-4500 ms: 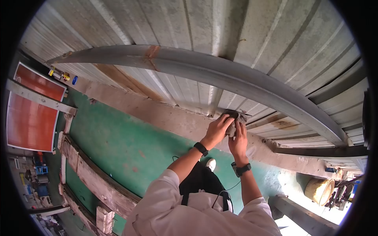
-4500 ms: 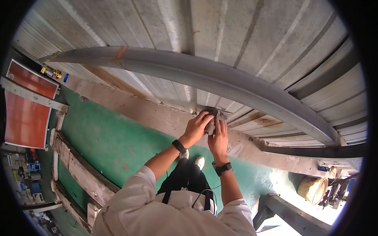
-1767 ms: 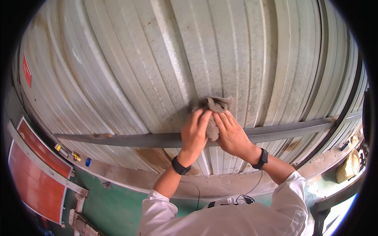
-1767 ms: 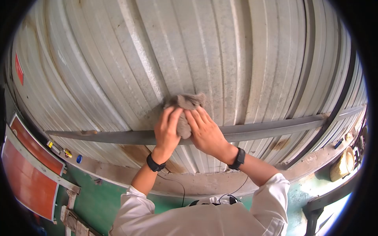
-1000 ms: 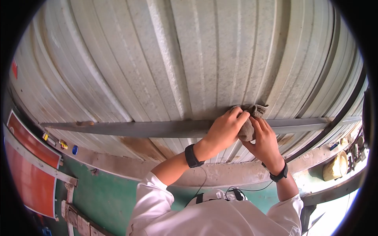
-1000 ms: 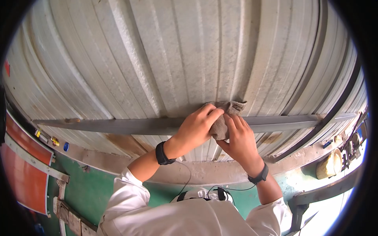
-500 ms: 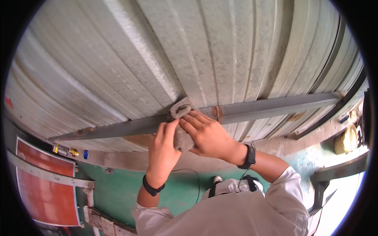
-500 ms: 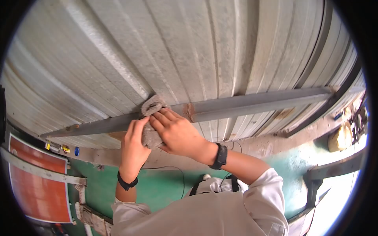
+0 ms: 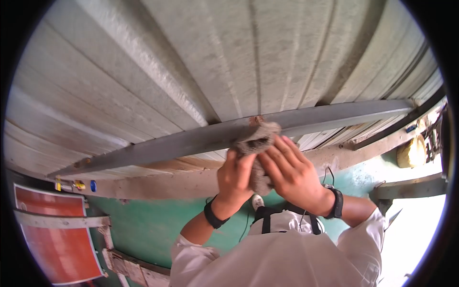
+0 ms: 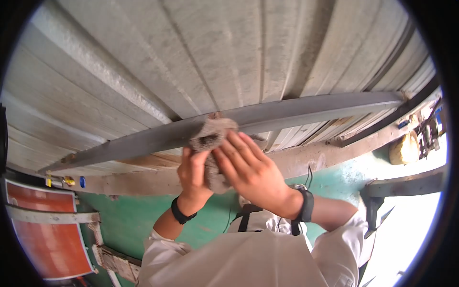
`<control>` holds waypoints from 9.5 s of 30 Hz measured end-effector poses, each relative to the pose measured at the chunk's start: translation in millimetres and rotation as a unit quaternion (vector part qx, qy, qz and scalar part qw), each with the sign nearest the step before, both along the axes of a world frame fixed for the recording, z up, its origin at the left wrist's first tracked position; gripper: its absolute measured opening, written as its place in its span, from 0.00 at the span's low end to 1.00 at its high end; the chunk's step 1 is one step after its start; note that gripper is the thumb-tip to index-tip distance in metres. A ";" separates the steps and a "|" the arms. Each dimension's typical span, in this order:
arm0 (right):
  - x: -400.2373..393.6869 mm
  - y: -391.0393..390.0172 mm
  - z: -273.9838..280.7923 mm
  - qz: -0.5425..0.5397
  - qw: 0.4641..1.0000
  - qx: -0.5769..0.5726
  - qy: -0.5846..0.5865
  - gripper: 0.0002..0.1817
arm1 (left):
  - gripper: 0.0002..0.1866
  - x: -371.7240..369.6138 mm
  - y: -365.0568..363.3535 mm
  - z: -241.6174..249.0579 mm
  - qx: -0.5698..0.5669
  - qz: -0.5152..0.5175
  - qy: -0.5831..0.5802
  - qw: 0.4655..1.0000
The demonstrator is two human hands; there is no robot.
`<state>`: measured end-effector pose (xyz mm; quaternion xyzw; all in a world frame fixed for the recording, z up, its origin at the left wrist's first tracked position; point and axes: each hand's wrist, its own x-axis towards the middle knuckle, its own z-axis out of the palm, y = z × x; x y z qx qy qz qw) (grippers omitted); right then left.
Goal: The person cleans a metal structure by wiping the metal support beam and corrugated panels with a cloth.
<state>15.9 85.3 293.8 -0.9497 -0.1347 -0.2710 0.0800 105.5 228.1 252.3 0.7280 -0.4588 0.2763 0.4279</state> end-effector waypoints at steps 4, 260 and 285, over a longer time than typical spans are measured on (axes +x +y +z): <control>-26.2 -15.1 -21.0 -0.075 0.996 0.022 0.050 0.26 | 0.25 -4.0 -28.9 -46.2 -0.009 -0.083 -0.003 0.997; 148.8 165.9 -166.1 0.172 0.967 0.187 0.014 0.48 | 0.32 80.0 179.4 -106.0 0.135 0.216 0.130 0.958; 55.3 68.7 -256.9 0.042 0.926 0.358 0.110 0.42 | 0.33 32.1 64.0 -166.6 0.256 0.022 0.310 0.915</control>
